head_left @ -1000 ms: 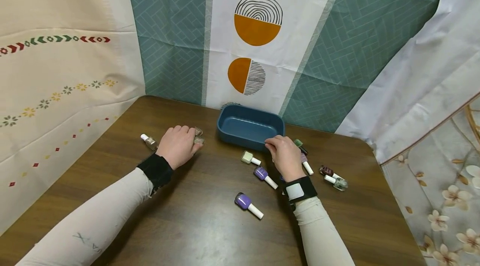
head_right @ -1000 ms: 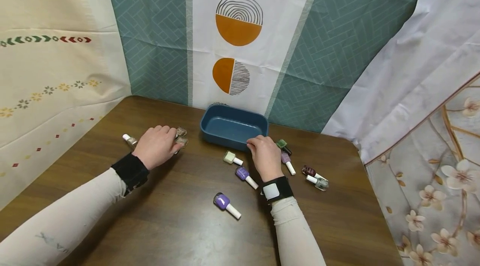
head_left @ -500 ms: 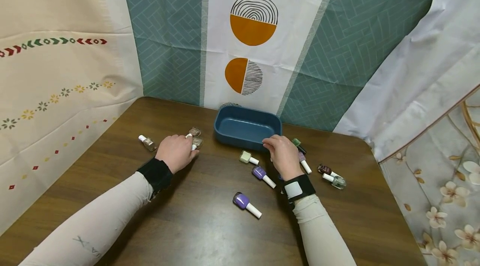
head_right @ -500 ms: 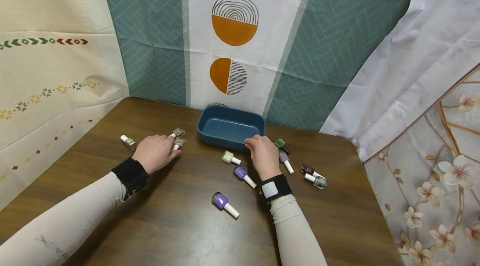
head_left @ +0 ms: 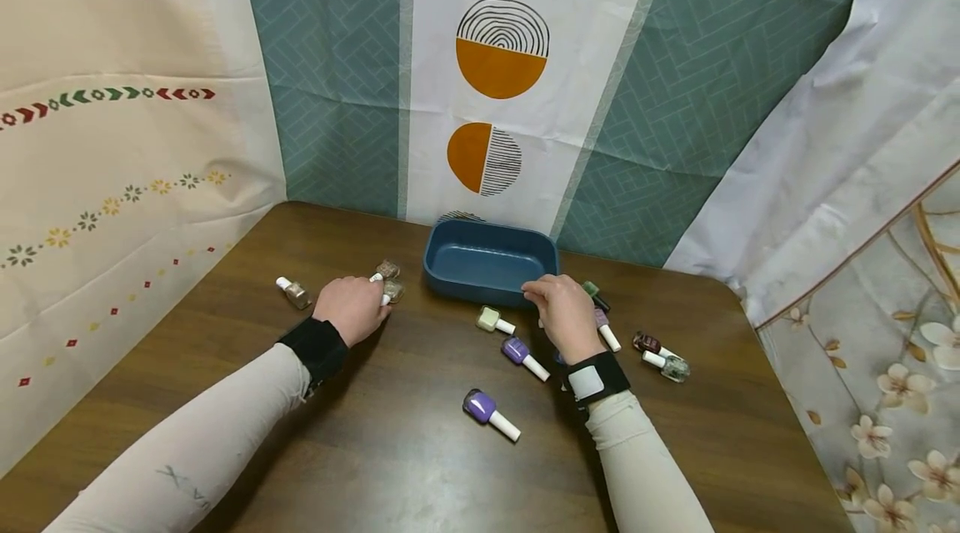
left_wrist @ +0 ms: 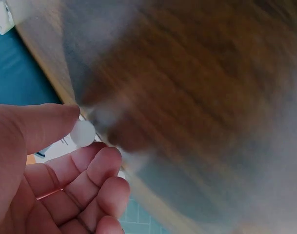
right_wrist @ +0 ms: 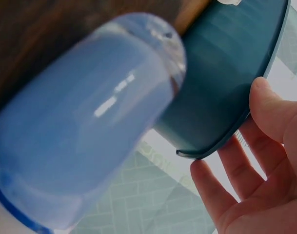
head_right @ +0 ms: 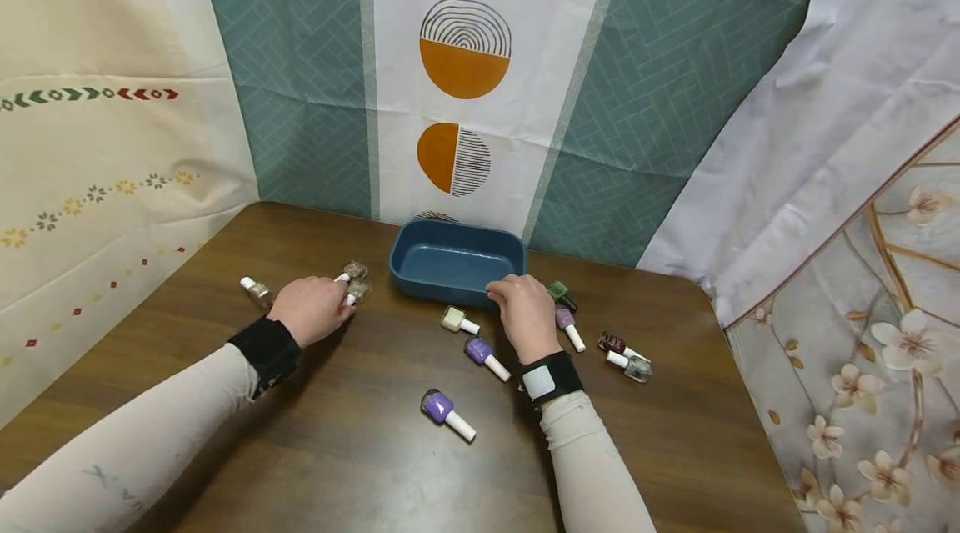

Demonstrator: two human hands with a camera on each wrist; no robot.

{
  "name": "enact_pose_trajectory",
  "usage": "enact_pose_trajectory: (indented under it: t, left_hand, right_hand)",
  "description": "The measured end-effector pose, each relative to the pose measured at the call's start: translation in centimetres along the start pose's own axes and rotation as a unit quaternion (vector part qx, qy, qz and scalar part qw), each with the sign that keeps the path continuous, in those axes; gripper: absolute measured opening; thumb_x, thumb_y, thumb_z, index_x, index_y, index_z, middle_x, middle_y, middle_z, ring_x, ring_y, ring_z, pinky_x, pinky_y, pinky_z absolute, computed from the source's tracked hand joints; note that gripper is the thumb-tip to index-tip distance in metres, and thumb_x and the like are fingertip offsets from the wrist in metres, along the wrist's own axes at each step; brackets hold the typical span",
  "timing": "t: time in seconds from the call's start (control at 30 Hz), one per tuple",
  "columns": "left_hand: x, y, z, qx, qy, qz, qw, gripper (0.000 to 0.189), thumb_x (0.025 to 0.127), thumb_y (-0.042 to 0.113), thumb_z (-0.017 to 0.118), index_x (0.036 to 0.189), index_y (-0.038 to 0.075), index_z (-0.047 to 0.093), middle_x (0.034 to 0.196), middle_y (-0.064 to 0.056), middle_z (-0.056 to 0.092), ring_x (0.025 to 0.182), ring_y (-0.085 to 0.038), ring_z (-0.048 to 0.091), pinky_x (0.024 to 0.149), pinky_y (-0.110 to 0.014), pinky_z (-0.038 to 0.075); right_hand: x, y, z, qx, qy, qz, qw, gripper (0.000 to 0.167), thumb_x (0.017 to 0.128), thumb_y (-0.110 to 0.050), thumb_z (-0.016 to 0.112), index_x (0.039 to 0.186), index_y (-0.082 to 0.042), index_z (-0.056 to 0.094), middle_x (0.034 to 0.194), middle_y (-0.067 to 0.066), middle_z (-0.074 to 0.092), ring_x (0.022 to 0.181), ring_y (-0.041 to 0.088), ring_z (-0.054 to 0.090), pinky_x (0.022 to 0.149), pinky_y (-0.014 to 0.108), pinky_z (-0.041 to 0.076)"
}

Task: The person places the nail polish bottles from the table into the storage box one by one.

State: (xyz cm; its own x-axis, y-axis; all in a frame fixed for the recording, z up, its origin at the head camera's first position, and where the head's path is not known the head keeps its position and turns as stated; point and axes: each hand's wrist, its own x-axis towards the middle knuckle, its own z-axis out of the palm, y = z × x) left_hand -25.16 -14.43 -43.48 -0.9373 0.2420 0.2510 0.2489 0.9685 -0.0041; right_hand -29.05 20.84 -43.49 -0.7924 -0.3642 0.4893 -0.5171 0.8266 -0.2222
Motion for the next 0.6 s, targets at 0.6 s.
enact_pose_trajectory:
  t: [0.6]
  left_hand:
    - [-0.38,-0.27,-0.46,-0.031,-0.004,0.000,0.9995,0.021,0.091,0.015,0.075,0.077,0.004,0.065,0.068,-0.012,0.064,0.063,-0.033,0.064,0.057,-0.053,0.054]
  right_hand:
    - [0.08,-0.20,-0.09,-0.014,0.003,0.007,0.9999,0.012,0.096,-0.018,0.076,0.105,-0.016,0.083,0.097,-0.001,0.077,0.092,0.024,0.071,0.075,0.043,0.059]
